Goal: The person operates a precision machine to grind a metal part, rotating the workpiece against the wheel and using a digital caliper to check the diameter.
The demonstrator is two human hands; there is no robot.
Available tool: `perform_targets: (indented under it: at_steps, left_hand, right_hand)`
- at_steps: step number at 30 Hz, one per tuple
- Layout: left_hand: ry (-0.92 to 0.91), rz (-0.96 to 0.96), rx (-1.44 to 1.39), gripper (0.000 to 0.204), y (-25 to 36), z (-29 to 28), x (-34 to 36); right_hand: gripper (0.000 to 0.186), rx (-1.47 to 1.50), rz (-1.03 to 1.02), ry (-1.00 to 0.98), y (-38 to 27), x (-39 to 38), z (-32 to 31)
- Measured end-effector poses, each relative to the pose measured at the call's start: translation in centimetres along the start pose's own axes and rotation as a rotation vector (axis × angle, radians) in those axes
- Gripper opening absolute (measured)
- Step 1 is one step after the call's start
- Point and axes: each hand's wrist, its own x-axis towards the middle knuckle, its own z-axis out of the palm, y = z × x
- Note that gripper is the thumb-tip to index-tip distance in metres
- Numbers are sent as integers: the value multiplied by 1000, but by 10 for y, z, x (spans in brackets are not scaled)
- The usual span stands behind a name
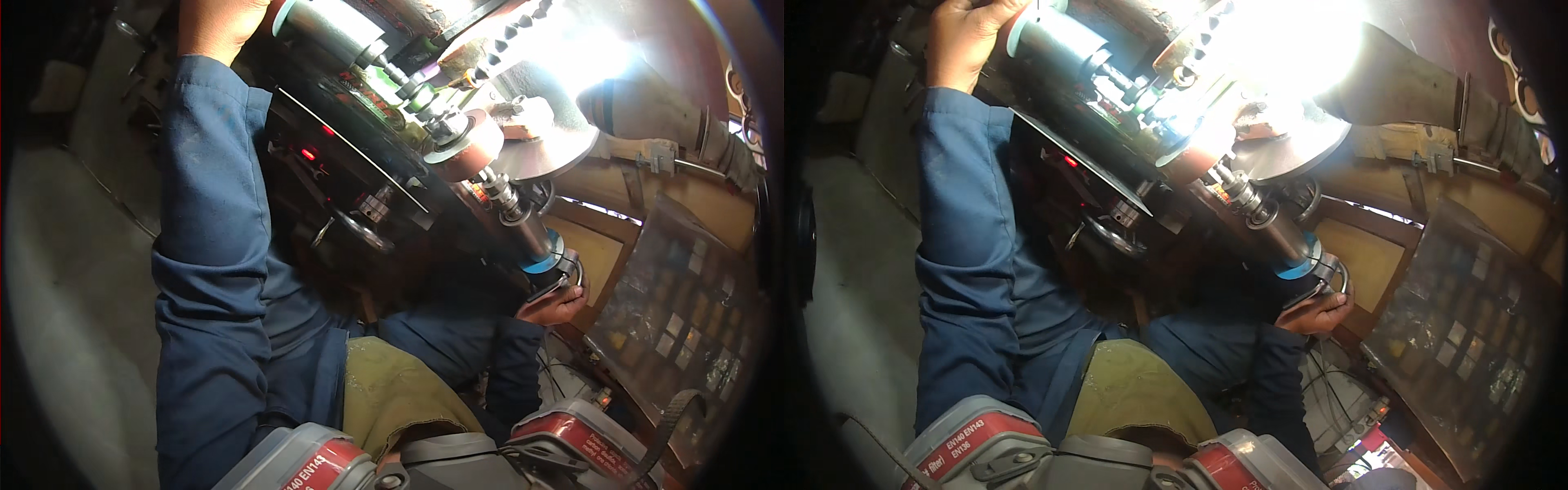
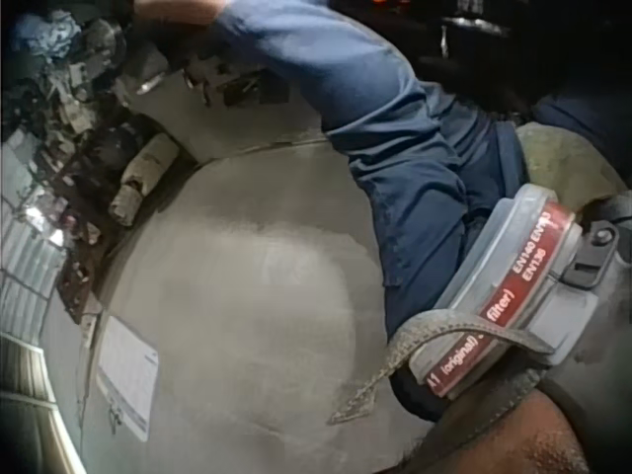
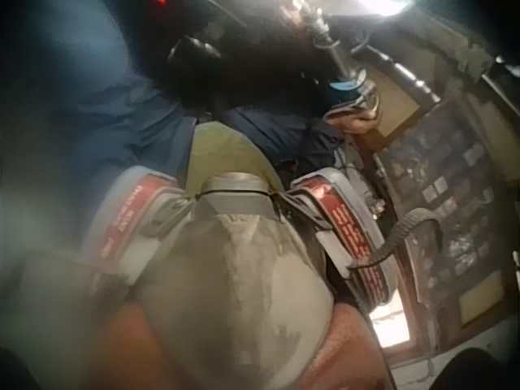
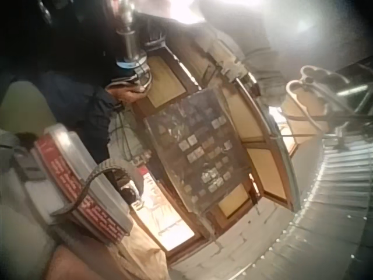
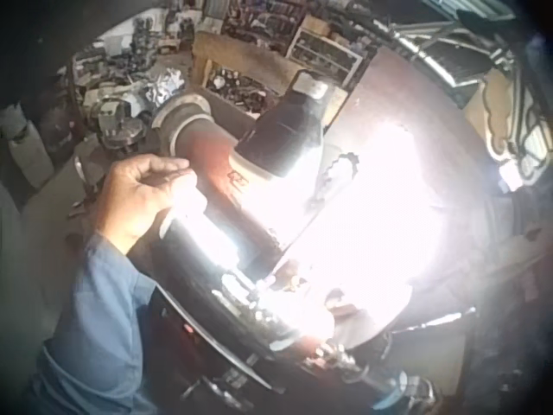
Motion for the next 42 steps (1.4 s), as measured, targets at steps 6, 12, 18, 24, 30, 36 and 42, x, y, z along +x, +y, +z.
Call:
perform_targets:
  at_steps: [6, 12, 18, 24, 30, 36, 42]
  left_hand:
    - [4, 50, -2, 19, -5, 4, 0]
    - [0, 39, 31, 20, -7, 3, 0]
    - [2, -20, -7, 21, -6, 5, 1]
    - [13, -38, 8, 21, -5, 7, 0]
    - [33, 5, 38, 22, -7, 10, 0]
    - [-65, 75, 24, 22, -22, 6, 6]
    - [-59, 52, 13, 22, -30, 5, 8]
  right_hand:
    - [42, -14, 52, 36, 3, -22, 3]
    - [51, -96, -252, 271, 32, -27, 18]
    - [57, 222, -120, 260, 48, -44, 31]
    - [57, 93, -232, 218, 80, -72, 47]
    - [49, 261, -252, 27, 49, -27, -9]
    - [42, -302, 95, -383, 4, 43, -11]
    - [45, -192, 1, 8, -3, 8, 7]
